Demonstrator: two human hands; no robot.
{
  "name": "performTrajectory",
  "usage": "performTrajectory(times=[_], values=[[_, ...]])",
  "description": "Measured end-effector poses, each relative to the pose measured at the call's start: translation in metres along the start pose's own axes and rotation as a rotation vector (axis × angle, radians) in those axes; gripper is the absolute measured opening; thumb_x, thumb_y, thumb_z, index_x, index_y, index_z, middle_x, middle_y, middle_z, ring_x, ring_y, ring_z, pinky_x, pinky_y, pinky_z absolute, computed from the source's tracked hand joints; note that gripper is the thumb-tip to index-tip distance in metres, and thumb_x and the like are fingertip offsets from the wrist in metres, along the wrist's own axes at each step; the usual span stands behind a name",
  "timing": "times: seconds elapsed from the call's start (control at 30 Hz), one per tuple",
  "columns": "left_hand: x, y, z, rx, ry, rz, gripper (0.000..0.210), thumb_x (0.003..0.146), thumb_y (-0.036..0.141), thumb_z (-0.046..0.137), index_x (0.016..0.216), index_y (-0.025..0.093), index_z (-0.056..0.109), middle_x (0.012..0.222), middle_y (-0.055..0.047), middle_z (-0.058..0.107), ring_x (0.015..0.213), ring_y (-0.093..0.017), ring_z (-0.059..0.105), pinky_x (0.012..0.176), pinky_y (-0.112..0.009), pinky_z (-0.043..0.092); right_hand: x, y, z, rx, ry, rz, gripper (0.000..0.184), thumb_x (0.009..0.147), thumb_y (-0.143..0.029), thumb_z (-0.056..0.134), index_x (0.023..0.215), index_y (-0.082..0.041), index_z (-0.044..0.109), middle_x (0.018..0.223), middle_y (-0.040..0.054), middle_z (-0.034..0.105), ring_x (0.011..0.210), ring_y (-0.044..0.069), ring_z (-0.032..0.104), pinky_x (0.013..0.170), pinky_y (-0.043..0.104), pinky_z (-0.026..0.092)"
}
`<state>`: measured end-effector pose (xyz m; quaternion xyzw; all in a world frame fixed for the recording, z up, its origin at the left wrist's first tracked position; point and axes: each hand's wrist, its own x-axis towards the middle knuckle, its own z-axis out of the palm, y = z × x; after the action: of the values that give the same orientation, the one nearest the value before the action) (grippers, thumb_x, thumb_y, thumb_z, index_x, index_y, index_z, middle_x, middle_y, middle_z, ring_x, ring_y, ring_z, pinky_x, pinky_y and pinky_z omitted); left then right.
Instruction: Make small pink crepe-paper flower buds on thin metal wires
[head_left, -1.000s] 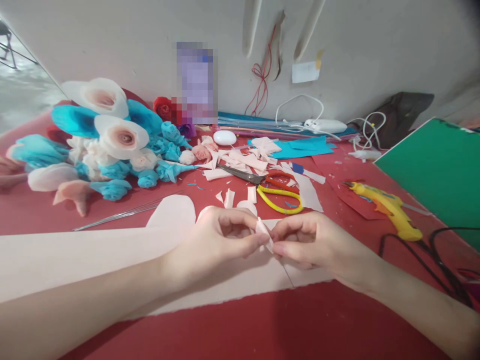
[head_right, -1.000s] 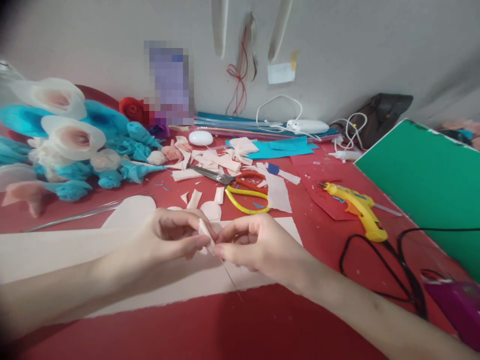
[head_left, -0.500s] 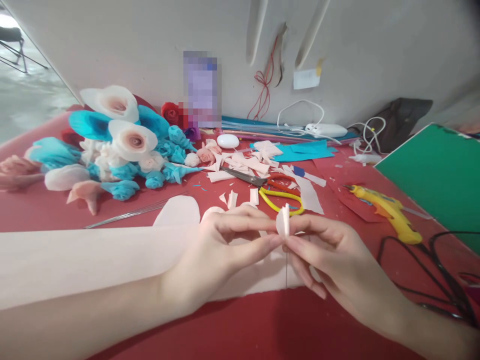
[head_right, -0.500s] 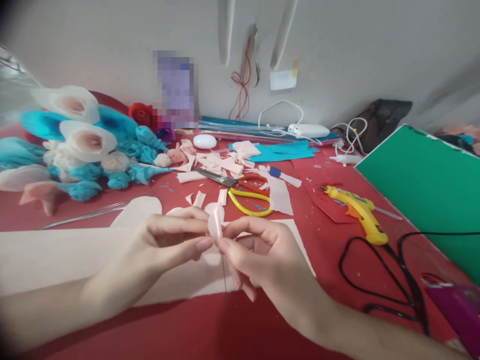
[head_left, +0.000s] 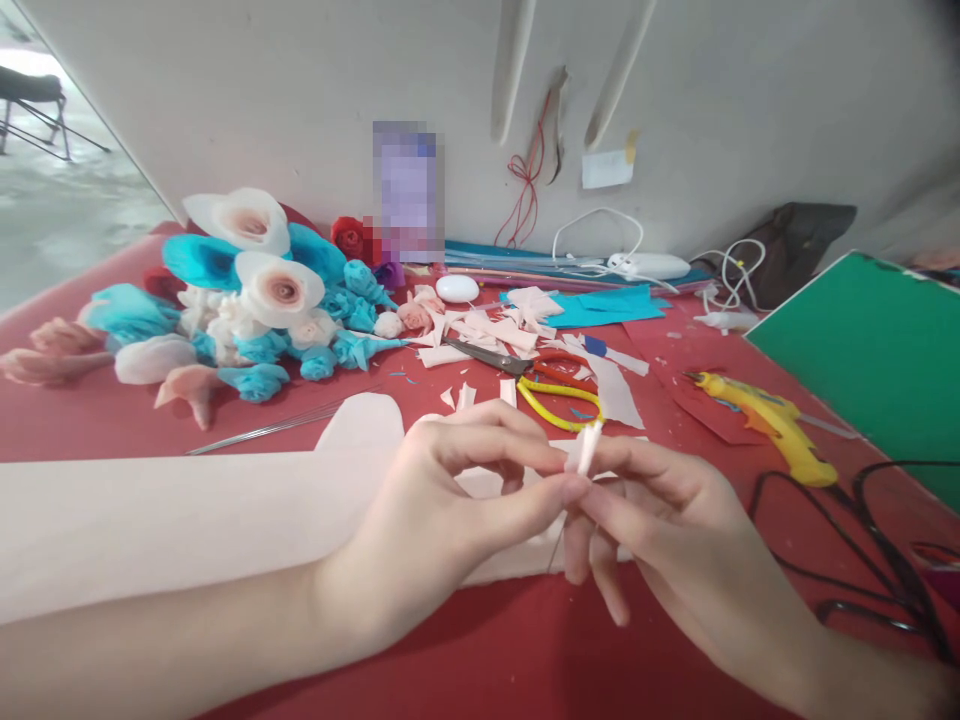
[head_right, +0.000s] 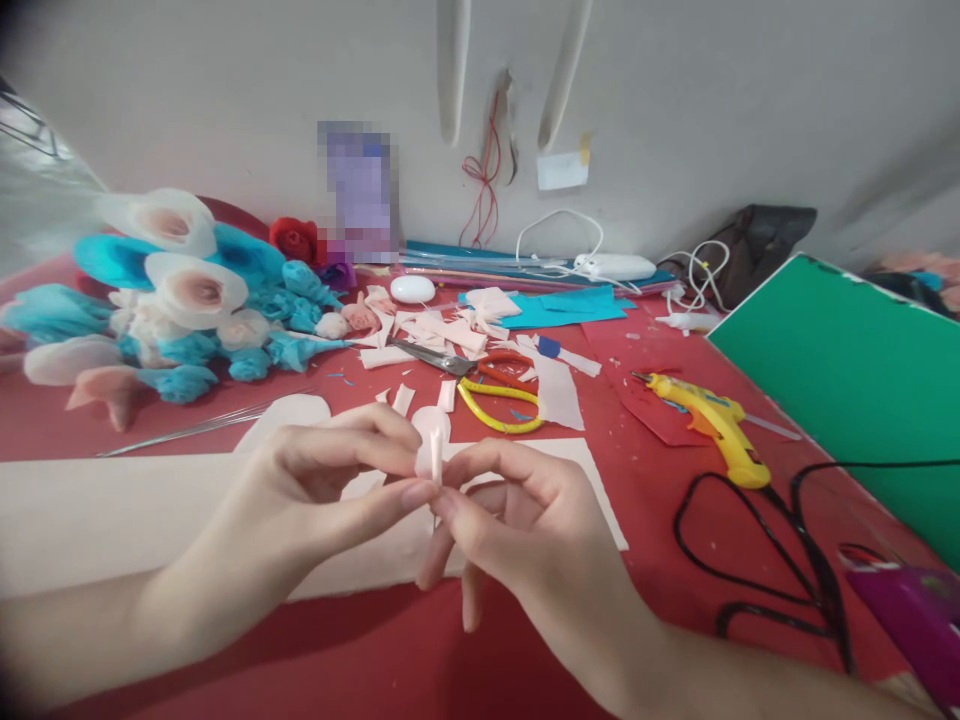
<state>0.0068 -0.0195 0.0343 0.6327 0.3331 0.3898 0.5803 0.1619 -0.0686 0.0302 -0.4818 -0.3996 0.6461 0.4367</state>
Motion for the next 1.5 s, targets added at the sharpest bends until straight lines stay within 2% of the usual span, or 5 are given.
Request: performTrajectory(times=[0.4, 0.57, 0.73, 1.2, 1.5], values=[[0.002, 0.003, -0.002, 0.04, -0.011, -0.021, 0.012, 0.072, 0.017, 0.065, 0.061, 0.017, 0.069, 0.066, 0.002, 0.062, 0.062, -0.008, 0.056, 0.059, -0.015, 0.045, 0.003, -0.002, -0.003, -0.028, 0.0, -0.008, 0.015, 0.074, -0.028, 0.068, 0.08, -0.015, 0.064, 0.052, 0.0012, 0.06, 0.044, 0.01, 0.057, 0.034, 0.012, 0.043], [0.003, 0.006, -0.005, 0.04, -0.026, 0.0, 0.011, 0.071, 0.017, 0.066, 0.06, 0.018, 0.068, 0.062, 0.003, 0.061, 0.058, -0.007, 0.053, 0.053, -0.015, 0.042, 0.001, -0.012, -0.008, -0.22, -0.143, 0.083, 0.017, 0.075, -0.022, 0.067, 0.091, -0.02, 0.065, 0.056, -0.0001, 0.063, 0.04, 0.005, 0.052, 0.04, 0.01, 0.043], [0.008, 0.012, -0.007, 0.051, -0.154, -0.095, 0.013, 0.072, 0.021, 0.063, 0.061, 0.017, 0.068, 0.062, 0.0, 0.064, 0.06, -0.012, 0.055, 0.057, -0.022, 0.044, -0.002, -0.031, -0.012, -0.341, 0.054, -0.09, 0.007, 0.072, -0.029, 0.07, 0.073, -0.023, 0.067, 0.062, -0.0028, 0.059, 0.043, 0.005, 0.053, 0.038, 0.011, 0.042], [0.01, 0.009, -0.008, 0.165, -0.242, -0.175, 0.015, 0.073, 0.021, 0.059, 0.063, 0.018, 0.069, 0.066, 0.003, 0.066, 0.062, -0.01, 0.054, 0.058, -0.017, 0.043, 0.0, -0.031, -0.015, -0.395, -0.007, -0.006, 0.005, 0.072, -0.018, 0.064, 0.068, -0.017, 0.061, 0.05, -0.0036, 0.05, 0.037, 0.004, 0.047, 0.035, 0.01, 0.038], [0.031, -0.008, -0.027, 0.283, -0.017, -0.136, 0.025, 0.086, 0.028, 0.045, 0.089, 0.015, 0.066, 0.054, 0.005, 0.048, 0.04, -0.003, 0.032, 0.039, -0.015, 0.028, 0.013, -0.031, -0.03, -0.272, -0.036, -0.039, 0.012, 0.078, -0.026, 0.062, 0.069, -0.018, 0.059, 0.041, -0.0048, 0.049, 0.033, 0.003, 0.043, 0.036, 0.011, 0.034]])
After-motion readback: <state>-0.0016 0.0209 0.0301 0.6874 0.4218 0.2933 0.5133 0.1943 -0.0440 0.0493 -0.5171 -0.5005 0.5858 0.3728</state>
